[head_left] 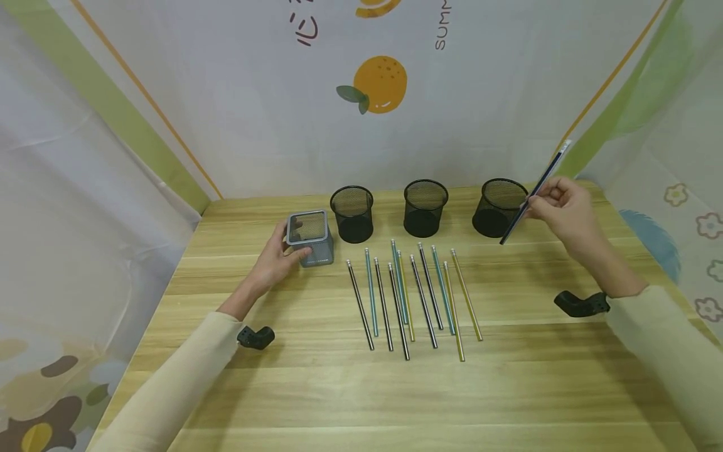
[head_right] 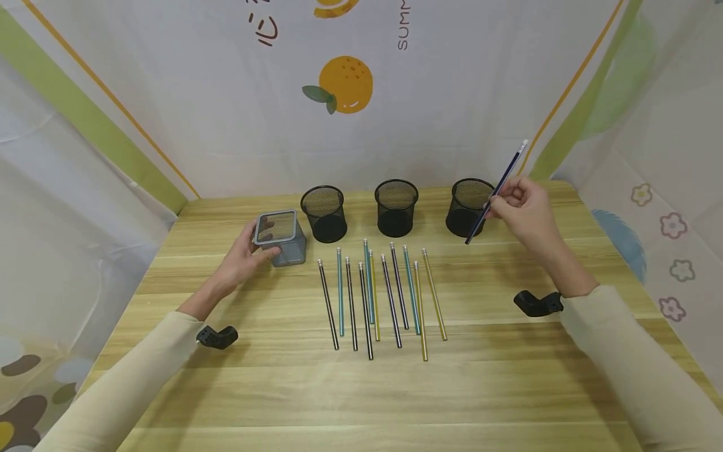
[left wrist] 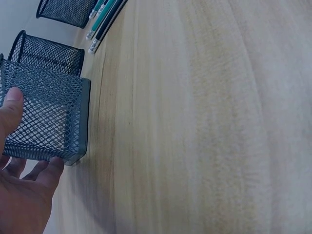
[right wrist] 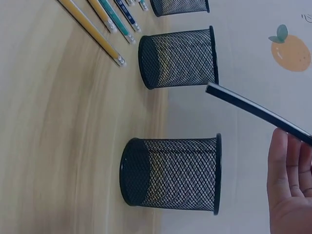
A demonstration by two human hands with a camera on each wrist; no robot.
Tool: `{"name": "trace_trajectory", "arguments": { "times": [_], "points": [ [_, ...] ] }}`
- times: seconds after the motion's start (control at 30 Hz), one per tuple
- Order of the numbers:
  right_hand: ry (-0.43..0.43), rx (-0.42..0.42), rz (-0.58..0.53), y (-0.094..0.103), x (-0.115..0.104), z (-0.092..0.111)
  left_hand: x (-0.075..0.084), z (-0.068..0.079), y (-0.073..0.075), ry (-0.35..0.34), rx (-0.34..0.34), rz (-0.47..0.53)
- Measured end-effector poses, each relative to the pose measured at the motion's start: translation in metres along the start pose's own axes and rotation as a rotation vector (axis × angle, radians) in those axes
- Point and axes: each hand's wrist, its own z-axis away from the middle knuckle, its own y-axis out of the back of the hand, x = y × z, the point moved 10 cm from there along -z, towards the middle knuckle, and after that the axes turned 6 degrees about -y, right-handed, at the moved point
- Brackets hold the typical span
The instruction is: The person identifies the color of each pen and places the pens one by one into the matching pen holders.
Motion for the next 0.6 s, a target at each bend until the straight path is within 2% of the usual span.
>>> {"name": "trace_trajectory", "arguments": {
  "times": [0.27,0.6],
  "points": [
    [0.048,0.106,0.03,0.015,-0.009,-0.003,-0.002,0.001,0.0,0.005,-0.003,0.011],
    [0.186,0.243,0.035,0.033,-0.027,-0.004,0.001,0.001,-0.001,0.006,-0.006,0.01]
  ]
}}
